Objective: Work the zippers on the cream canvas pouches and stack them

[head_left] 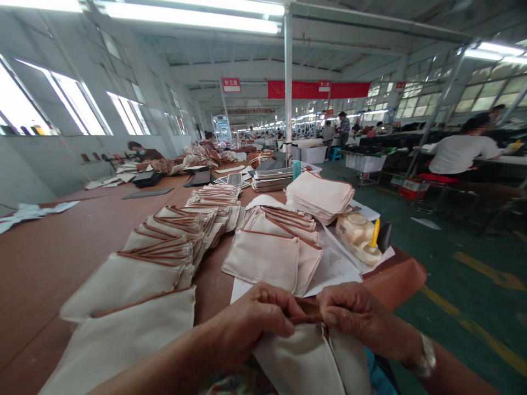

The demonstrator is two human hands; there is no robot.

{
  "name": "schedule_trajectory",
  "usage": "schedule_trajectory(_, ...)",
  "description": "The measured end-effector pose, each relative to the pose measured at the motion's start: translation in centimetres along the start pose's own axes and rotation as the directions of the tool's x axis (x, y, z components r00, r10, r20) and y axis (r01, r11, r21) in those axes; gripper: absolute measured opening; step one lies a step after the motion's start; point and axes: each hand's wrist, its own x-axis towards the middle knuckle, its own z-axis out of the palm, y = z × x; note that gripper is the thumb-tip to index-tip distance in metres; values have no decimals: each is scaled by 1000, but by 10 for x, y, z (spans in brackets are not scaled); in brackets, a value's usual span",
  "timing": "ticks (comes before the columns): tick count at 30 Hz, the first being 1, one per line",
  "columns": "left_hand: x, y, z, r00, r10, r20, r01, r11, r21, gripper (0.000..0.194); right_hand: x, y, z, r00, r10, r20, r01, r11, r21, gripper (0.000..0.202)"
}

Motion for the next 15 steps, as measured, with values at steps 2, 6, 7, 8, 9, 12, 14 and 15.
schedule_trajectory(2, -1, 1, 2, 999, 21, -48, -20, 1000, 24, 19, -1, -1, 2, 1000, -16, -4, 16, 1000, -14, 36)
schedule_trajectory(6, 1, -1, 8, 995, 52, -83, -45, 995, 90, 13, 2, 4, 4, 999, -34, -18, 32, 997, -69, 39)
schedule_trajectory(7, 3, -2, 9, 995, 48, -85, -41, 995, 88, 12, 4, 5, 4, 999, -38, -27, 35, 995, -89, 40)
schedule_trajectory(8, 6, -3, 9, 994, 46, -95, -38, 996, 81, 11, 6, 4, 3, 998, -40, -38, 35, 992, -124, 41)
schedule_trajectory(9, 8, -4, 8, 992, 53, -119, -44, 996, 77, 10, 8, 2, 2, 997, -50, -54, 39, 983, -182, 40)
schedule_trajectory(12, 9, -5, 5, 954, 184, -235, -147, 975, 167, 19, 9, -20, -3, 973, -139, -183, 48, 903, -427, 31)
schedule_trajectory(14, 5, -2, 4, 884, 370, -284, -257, 895, 366, 23, 6, -41, -3, 952, -152, -266, 17, 894, -448, 40)
schedule_trajectory(15, 1, 0, 4, 834, 477, -276, -309, 819, 483, 23, 5, -50, -1, 959, -109, -261, -6, 916, -402, 51)
